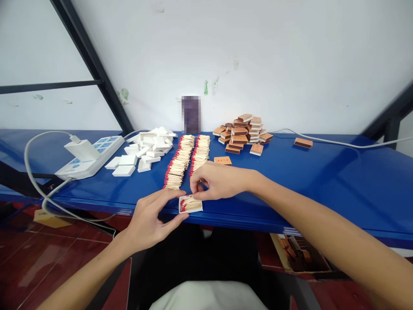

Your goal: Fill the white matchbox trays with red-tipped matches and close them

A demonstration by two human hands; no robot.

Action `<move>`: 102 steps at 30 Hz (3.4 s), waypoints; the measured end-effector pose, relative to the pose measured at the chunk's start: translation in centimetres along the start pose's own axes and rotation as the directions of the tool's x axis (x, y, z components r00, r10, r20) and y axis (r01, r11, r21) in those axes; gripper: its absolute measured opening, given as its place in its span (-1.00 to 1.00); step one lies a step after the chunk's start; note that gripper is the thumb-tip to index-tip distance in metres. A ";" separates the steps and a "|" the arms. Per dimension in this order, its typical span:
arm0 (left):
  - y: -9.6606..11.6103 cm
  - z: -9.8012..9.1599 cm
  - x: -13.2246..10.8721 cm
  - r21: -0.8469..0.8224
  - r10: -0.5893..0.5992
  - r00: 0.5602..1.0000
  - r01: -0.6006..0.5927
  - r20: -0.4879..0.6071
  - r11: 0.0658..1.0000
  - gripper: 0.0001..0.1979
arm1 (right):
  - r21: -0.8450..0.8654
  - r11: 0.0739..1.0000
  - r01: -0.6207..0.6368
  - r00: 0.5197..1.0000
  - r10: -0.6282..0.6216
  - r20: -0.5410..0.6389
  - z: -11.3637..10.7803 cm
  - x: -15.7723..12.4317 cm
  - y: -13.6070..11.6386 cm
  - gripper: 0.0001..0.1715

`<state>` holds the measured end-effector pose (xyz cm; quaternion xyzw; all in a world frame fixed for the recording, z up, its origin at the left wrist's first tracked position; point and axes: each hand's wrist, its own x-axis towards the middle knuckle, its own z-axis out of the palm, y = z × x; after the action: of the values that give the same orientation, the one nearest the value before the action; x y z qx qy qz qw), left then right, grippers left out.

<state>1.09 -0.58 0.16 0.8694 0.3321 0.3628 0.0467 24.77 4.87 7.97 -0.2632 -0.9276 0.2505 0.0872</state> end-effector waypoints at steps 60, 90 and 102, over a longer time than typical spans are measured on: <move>0.0 -0.1 0.3 -0.031 0.054 0.998 -0.054 -0.007 0.998 -0.78 | -0.414 0.904 -0.105 0.993 0.070 -0.100 0.1 0.3 1.7 -0.83; -0.2 0.3 0.0 -0.006 0.078 0.997 -0.078 -0.024 0.997 -0.78 | -0.380 0.915 -0.136 0.986 0.088 -0.141 0.5 0.2 1.5 -0.80; -0.3 0.5 0.0 0.000 0.097 0.995 -0.097 -0.038 0.995 -0.80 | -0.425 0.893 -0.147 0.984 0.087 -0.158 0.8 0.4 1.8 -0.78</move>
<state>1.23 -0.30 -0.28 0.8775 0.2901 0.3812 0.0236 25.04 6.04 6.42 -0.3478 -0.9344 0.0235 0.0736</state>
